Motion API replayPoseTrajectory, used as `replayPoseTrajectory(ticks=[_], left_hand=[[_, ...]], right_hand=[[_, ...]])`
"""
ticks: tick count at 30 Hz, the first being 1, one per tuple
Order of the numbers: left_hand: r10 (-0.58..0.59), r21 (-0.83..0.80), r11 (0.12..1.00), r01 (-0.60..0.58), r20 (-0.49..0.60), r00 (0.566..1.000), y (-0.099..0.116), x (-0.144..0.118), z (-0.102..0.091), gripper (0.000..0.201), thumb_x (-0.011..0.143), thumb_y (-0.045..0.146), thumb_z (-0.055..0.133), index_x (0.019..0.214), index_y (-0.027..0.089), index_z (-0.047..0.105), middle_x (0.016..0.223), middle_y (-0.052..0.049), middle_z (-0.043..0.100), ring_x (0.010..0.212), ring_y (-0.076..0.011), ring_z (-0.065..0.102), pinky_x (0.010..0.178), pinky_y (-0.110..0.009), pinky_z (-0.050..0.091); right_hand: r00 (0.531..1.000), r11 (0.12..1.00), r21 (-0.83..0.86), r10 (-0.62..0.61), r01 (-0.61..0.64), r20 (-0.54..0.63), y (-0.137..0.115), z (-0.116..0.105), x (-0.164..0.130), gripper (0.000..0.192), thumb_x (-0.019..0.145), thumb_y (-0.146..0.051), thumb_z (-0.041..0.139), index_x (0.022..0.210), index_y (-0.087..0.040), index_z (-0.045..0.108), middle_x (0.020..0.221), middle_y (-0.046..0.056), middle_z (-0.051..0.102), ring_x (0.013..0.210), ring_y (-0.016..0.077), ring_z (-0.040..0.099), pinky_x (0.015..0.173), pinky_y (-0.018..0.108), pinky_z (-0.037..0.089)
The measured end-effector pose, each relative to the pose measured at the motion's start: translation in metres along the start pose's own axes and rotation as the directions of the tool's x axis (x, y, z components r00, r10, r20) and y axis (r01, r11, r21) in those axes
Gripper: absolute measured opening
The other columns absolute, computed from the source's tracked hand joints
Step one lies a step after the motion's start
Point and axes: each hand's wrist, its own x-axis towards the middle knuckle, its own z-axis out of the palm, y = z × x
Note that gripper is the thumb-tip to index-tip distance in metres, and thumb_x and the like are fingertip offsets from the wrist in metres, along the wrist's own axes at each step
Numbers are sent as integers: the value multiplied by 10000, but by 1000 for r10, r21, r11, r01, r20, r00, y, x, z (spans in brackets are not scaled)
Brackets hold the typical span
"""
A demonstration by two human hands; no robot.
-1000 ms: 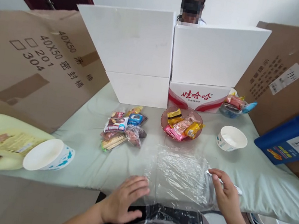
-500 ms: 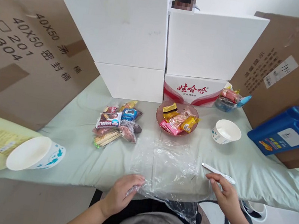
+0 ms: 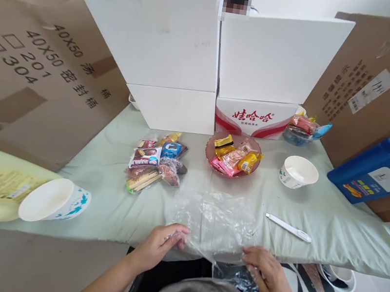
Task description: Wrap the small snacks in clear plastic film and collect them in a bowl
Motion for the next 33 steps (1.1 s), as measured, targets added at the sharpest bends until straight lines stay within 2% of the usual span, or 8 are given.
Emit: replayPoseTrajectory(ticks=[2,5,8,10,18,22,28,33], left_hand=[[-87,-74,994,83,-56,995,3,7,-4,340,937,442,437,1005,169,628,764,-34,707,606,-159,664,598,-263,530],[-135,-2,990,142,-337,932,-1,20,-7,288,868,425,509,946,172,621,695,-6,670,567,-157,636,568,-260,505],[-98,152,965,212,-542,835,-11,34,-6,269,835,362,533,1023,186,613,705,1,674,615,-175,648,622,-283,509],[-55,251,935,252,-598,799,-17,41,-4,293,839,315,538,1098,191,596,786,-19,703,706,-194,676,697,-307,516],[14,453,830,325,-600,800,-21,51,2,464,844,185,593,1294,199,481,888,-28,719,810,-205,698,772,-310,517],[78,424,881,211,-570,818,-22,52,0,347,851,186,572,1192,209,508,898,-22,714,780,-183,697,762,-308,524],[182,351,936,12,-513,839,-27,57,-3,57,887,205,477,939,225,489,982,-37,719,840,-166,699,759,-296,534],[166,366,929,52,-538,826,-34,62,-3,123,872,219,516,993,215,493,963,-45,707,809,-186,697,749,-317,533]], right_hand=[[980,961,198,197,-192,-3,-5,-2,9,215,967,-259,406,999,-227,616,960,53,711,907,163,677,792,282,545],[889,819,391,457,-421,0,-3,7,25,257,948,-406,427,1008,-218,592,872,53,699,759,172,680,663,278,547],[808,705,494,589,-509,-8,3,22,43,374,907,-476,437,1142,-200,528,883,58,688,745,187,694,609,286,543],[791,718,443,610,-537,-32,6,29,53,424,890,-460,434,1214,-190,482,884,48,682,730,182,696,618,291,538],[845,840,-132,499,-526,-190,20,28,61,436,909,-331,349,1298,-162,450,876,60,701,758,229,686,640,346,505],[902,850,-314,359,-422,-240,20,30,58,366,948,-302,341,1269,-199,483,962,70,700,695,209,683,549,317,488],[940,865,-402,198,-301,-278,14,30,54,302,966,-247,337,1194,-229,533,916,46,679,579,159,642,468,280,450],[956,872,-428,133,-239,-262,18,31,48,260,968,-233,354,1109,-203,570,889,44,668,630,154,643,509,262,457]])
